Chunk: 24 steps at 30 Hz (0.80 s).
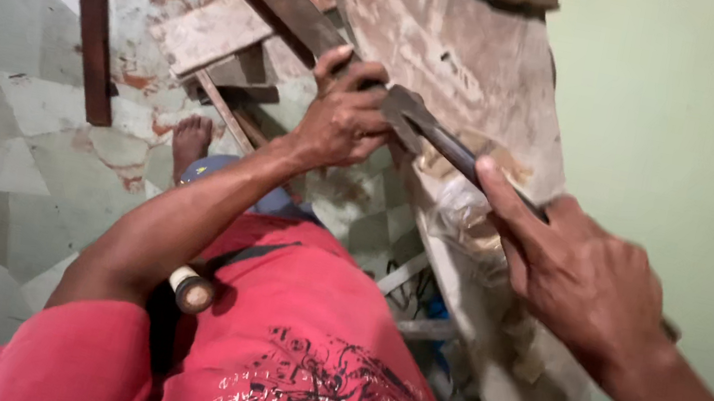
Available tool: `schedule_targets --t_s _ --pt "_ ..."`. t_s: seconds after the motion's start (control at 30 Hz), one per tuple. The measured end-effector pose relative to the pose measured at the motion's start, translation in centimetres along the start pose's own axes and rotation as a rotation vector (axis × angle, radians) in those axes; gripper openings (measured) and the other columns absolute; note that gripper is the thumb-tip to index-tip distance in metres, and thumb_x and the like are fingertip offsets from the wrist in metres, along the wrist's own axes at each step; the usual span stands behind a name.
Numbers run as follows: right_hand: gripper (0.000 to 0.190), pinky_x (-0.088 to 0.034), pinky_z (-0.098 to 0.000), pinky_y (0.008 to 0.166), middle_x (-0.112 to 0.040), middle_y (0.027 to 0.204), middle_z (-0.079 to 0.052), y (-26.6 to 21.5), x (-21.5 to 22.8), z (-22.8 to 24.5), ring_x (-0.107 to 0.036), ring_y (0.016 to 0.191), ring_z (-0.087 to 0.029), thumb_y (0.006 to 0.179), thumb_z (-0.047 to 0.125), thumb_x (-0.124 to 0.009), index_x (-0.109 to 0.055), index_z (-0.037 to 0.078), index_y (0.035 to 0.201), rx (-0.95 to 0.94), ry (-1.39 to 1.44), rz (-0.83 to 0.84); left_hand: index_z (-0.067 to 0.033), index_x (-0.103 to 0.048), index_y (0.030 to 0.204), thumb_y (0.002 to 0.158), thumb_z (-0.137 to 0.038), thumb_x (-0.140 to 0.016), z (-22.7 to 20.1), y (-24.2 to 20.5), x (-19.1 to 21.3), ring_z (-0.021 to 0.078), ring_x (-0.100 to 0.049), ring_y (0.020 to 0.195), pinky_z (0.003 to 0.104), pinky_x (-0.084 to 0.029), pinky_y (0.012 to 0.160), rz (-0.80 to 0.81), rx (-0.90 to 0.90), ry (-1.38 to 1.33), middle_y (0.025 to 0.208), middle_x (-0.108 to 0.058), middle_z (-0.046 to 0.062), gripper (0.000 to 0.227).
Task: The person hammers nails into a rectangular wooden plank using a claw hammer. They hold the plank with one hand and strike the nails with the other, occasionally repositioning the wood on the workbench.
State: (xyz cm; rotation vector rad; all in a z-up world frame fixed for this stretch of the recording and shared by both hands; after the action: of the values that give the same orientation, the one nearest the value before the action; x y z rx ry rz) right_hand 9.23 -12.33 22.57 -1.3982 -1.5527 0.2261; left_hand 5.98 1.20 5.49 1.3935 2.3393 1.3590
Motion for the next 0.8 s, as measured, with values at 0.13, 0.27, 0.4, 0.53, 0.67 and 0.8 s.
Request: schedule_targets --t_s 0.13,0.27,0.4,0.53,0.67,0.8 --pt "0.066 -0.049 -0.0336 0.031 -0.061 0.082 -0.007 -0.9 -1.9 -1.1 -0.048 0.039 -0.017 0.1 0.045 -0.046 -0.007 0.042 0.153 0.058 0.203 -0.335 -0.0154 -0.076 0.099 0.098 -0.027 -0.067 0.0 0.5 0.3 0.0271 -0.055 0.107 0.049 -0.016 0.103 0.039 -0.032 -0.049 0.112 -0.071 -0.002 0.015" --pt "0.054 -0.05 -0.0439 0.061 -0.062 0.085 -0.002 -2.6 -2.5 -2.9 -0.057 0.065 -0.026 0.097 0.033 -0.058 -0.042 0.031 0.149 -0.035 0.497 -0.578 -0.0224 -0.046 0.142 0.09 -0.044 -0.07 3.7 -0.5 -1.3 0.0285 -0.043 0.131 0.044 -0.036 0.096 0.4 -0.026 0.251 0.142 -0.048 0.005 0.062" --pt "0.05 -0.048 -0.0371 0.081 -0.068 0.113 -0.008 -2.9 -4.6 -3.7 -0.064 0.094 -0.027 0.095 0.021 -0.057 -0.048 0.02 0.145 -0.094 0.764 -0.59 -0.0103 -0.058 0.122 0.069 -0.023 -0.071 6.9 3.9 5.5 0.0233 -0.062 0.087 0.039 -0.049 0.064 0.385 -0.163 0.559 0.112 -0.064 0.01 0.056" --pt "0.047 -0.043 -0.0348 0.102 -0.055 0.138 -0.016 -3.2 -6.2 -2.9 -0.055 0.125 -0.027 0.096 0.012 -0.053 -0.045 0.004 0.142 0.004 0.908 -0.674 -0.0105 -0.063 0.135 0.074 -0.058 -0.068 12.2 3.3 9.9 0.0251 -0.067 0.106 0.046 -0.043 0.09 0.544 -0.182 0.725 0.126 -0.071 0.008 0.078" --pt "0.052 -0.045 -0.0263 0.067 -0.061 0.096 -0.007 -2.1 -10.8 -3.2 -0.055 0.069 -0.013 0.094 0.024 -0.055 -0.046 0.016 0.144 -0.282 1.256 -0.507 -0.0308 -0.057 0.121 0.083 -0.066 -0.049 13.3 4.5 10.6 0.0254 -0.068 0.1 0.042 -0.051 0.083 1.121 0.073 0.831 0.11 -0.07 -0.001 0.053" --pt "0.056 -0.038 -0.0234 0.048 -0.049 0.067 -0.002 -1.1 -14.5 -1.5 -0.038 0.051 -0.01 0.095 0.022 -0.051 -0.038 0.023 0.15 -0.431 1.744 -0.346 -0.0398 -0.052 0.122 0.075 -0.089 -0.032 11.2 5.2 12.6 0.0295 -0.078 0.083 0.041 -0.058 0.055 1.366 0.296 0.91 0.113 -0.07 -0.004 0.07"
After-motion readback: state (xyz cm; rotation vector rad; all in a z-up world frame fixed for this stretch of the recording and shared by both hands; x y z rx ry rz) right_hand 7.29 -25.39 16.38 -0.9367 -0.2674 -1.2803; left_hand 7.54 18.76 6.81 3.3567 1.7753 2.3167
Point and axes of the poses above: each hand's wrist, its own y-axis towards the middle knuckle, its own x-axis out of the back of the hand, z = x × y, the point moved 9 cm from there along y, towards the middle knuckle
